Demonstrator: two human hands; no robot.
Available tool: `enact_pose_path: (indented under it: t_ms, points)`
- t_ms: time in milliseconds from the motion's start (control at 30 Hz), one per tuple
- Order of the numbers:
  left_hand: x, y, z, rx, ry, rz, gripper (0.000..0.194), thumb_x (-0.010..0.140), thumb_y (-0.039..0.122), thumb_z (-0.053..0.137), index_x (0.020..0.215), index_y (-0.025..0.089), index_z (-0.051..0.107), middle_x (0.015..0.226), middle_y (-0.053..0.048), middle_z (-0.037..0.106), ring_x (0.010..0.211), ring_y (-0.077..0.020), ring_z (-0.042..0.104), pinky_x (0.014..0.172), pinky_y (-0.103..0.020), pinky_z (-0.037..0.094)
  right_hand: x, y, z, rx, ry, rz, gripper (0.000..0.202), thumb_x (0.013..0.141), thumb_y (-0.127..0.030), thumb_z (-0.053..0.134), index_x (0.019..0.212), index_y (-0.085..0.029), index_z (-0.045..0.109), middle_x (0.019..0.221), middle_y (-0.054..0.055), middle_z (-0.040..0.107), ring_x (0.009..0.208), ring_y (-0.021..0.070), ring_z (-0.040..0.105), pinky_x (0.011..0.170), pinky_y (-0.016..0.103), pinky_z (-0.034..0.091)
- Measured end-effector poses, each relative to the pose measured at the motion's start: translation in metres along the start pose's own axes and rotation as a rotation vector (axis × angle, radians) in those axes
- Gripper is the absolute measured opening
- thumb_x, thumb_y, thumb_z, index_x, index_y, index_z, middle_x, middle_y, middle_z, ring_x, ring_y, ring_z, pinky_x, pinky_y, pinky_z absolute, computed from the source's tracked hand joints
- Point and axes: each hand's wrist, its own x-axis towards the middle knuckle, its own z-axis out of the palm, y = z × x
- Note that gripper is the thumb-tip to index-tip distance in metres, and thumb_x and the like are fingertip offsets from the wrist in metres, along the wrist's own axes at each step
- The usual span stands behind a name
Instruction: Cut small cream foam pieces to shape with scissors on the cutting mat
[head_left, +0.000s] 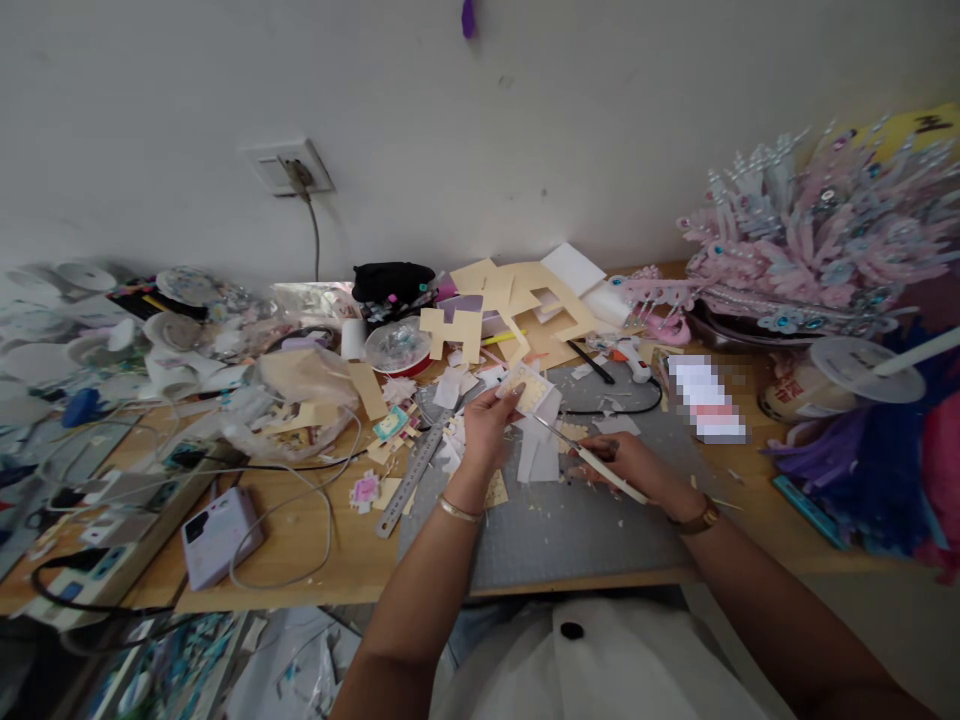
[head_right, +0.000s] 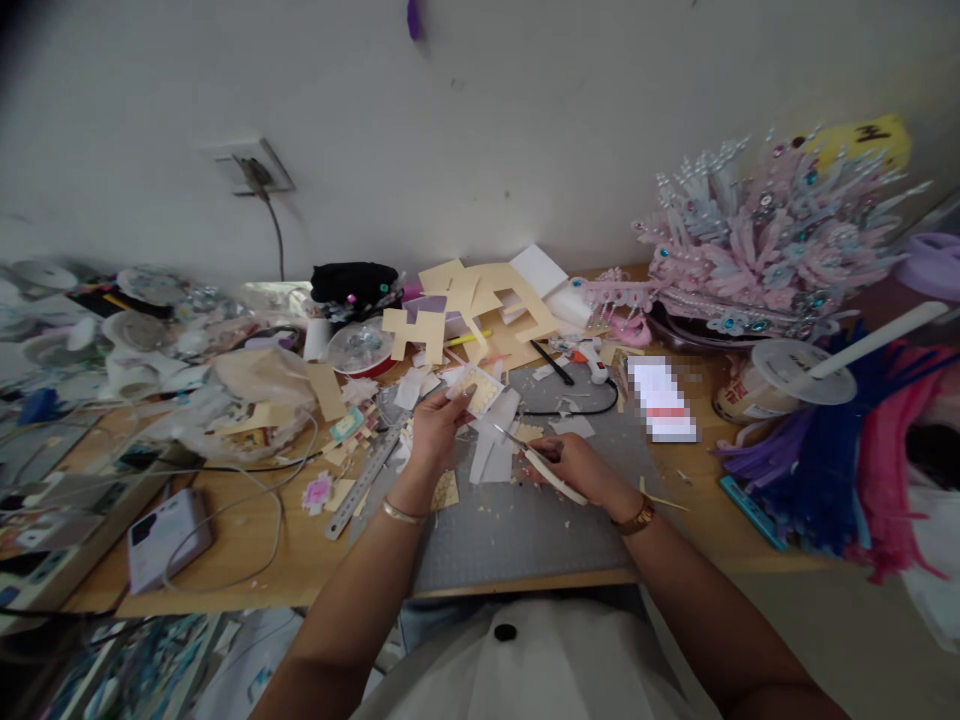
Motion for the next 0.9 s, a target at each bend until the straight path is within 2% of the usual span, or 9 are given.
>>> enact_pose_path:
  t_ms: [133, 367, 733, 900]
  points:
    - [-0.0006, 0.0005, -0.0004, 0.007, -0.011, 0.019, 0.045, 0.042, 0.046, 0.091, 0.068, 0.015, 0.073, 0.069, -0.002, 0.070, 0.061, -0.0115, 0.061, 0.060, -0.024, 0.050, 0.0017, 0.0030, -0.0015, -0.024, -0.011, 0.011, 0.043, 0.060, -0.040, 0.081, 0.094, -0.016, 0.079, 0.092, 0.008, 0.077, 0.078, 0.0237, 0.069, 0.065, 0.030, 0.052]
    - [-0.0007, 0.0021, 0.0001, 0.011, -0.003, 0.013, 0.051, 0.035, 0.050, 0.091, 0.068, 0.015, 0.073, 0.069, -0.003, 0.071, 0.060, -0.0118, 0.061, 0.059, -0.024, 0.050, 0.0008, 0.0008, -0.0007, -0.039, -0.001, -0.001, 0.043, 0.060, -0.043, 0.080, 0.094, -0.016, 0.079, 0.092, 0.007, 0.077, 0.078, 0.0230, 0.069, 0.066, 0.030, 0.053]
    - [-0.0015, 0.0031, 0.0008, 0.022, -0.004, 0.020, 0.049, 0.038, 0.049, 0.091, 0.069, 0.016, 0.073, 0.069, -0.003, 0.071, 0.060, -0.0124, 0.061, 0.059, -0.024, 0.050, 0.0005, 0.0035, 0.0000, -0.041, 0.009, 0.005, 0.046, 0.059, -0.049, 0.082, 0.093, -0.017, 0.079, 0.089, 0.007, 0.077, 0.075, 0.0223, 0.068, 0.059, 0.028, 0.051]
    - [-0.0020, 0.0040, 0.0010, 0.013, -0.017, 0.018, 0.049, 0.038, 0.049, 0.091, 0.069, 0.015, 0.074, 0.069, -0.003, 0.071, 0.060, -0.0121, 0.061, 0.059, -0.024, 0.050, 0.0001, 0.0034, -0.0001, -0.051, -0.004, 0.044, 0.050, 0.061, -0.050, 0.081, 0.097, -0.015, 0.078, 0.084, 0.006, 0.076, 0.064, 0.0180, 0.065, 0.053, 0.026, 0.048]
